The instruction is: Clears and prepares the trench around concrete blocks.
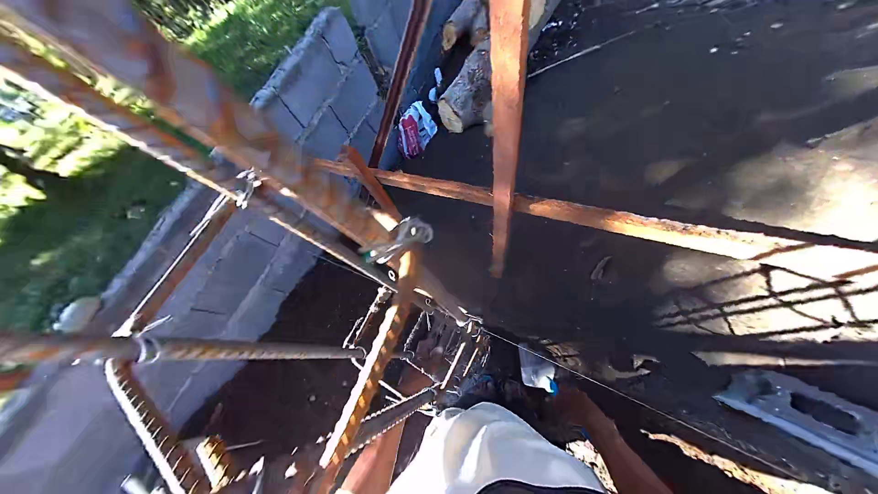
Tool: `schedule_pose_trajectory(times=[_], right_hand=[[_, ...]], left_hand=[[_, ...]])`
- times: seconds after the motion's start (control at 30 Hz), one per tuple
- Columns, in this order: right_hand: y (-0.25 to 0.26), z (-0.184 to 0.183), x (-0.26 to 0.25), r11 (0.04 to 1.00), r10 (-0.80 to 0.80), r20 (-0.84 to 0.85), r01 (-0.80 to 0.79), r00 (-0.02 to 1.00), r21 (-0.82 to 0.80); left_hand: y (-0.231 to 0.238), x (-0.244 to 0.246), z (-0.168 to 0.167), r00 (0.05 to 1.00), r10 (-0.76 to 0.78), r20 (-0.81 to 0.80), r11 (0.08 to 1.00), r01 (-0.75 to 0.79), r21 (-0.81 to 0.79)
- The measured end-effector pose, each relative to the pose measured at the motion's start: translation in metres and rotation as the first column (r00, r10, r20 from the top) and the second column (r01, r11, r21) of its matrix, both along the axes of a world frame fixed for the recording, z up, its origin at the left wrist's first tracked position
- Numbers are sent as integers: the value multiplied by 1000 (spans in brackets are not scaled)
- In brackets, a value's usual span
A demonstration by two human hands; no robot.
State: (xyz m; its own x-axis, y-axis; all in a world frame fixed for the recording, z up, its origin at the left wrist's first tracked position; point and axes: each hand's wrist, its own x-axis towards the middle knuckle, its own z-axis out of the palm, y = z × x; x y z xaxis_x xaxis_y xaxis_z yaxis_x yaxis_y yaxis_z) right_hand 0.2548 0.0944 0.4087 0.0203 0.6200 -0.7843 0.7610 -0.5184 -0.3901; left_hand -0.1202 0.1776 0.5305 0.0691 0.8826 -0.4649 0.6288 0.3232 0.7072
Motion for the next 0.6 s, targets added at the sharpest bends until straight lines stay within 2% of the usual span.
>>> schedule_pose_trajectory(times=[0.07, 0.1, 0.17, 0.23, 0.27, 0.33, 0.43, 0.47, 0.5, 0.53, 0.57, 0.6], right_hand=[[5, -20, 6, 985, 140, -8, -138, 990, 107], [16, -20, 5, 964, 253, 22, -254, 967, 81], [38, 8, -9, 888, 459, 114, -458, 881, -37], [59, 34, -27, 775, 629, 145, -601, 764, -195], [67, 35, -34, 721, 689, 153, -649, 708, -242], [74, 43, -48, 647, 761, 165, -718, 627, -257], [72, 62, -64, 602, 799, 147, -780, 584, -174], [71, 70, -69, 552, 832, 159, -820, 531, -153], [68, 78, -69, 475, 871, 183, -877, 456, -79], [60, 91, -67, 359, 898, 241, -930, 369, 86], [47, 108, -64, 186, 881, 362, -927, 305, 327], [33, 133, -71, 15, 806, 516, -882, 289, 472]], left_hand=[[-10, -7, -28, 999, 47, 8, 992, -48, 120], [-14, -4, -24, 996, 83, -21, 992, -80, 94], [-13, 8, 9, 988, 157, -1, 988, -157, 5], [-13, 18, 49, 985, 170, -1, 985, -170, 6], [-11, 20, 61, 983, 185, 18, 983, -185, 0], [-6, 16, 42, 973, 225, 51, 974, -226, 16], [-1, 15, -2, 956, 292, 36, 955, -293, 43], [1, 15, -13, 953, 303, 10, 952, -303, 42], [3, 16, -22, 948, 318, -10, 947, -317, 52], [5, 17, -28, 938, 346, -11, 937, -345, 57], [5, 18, -29, 930, 367, -7, 929, -366, 56], [3, 21, -25, 923, 386, 0, 921, -385, 50]])
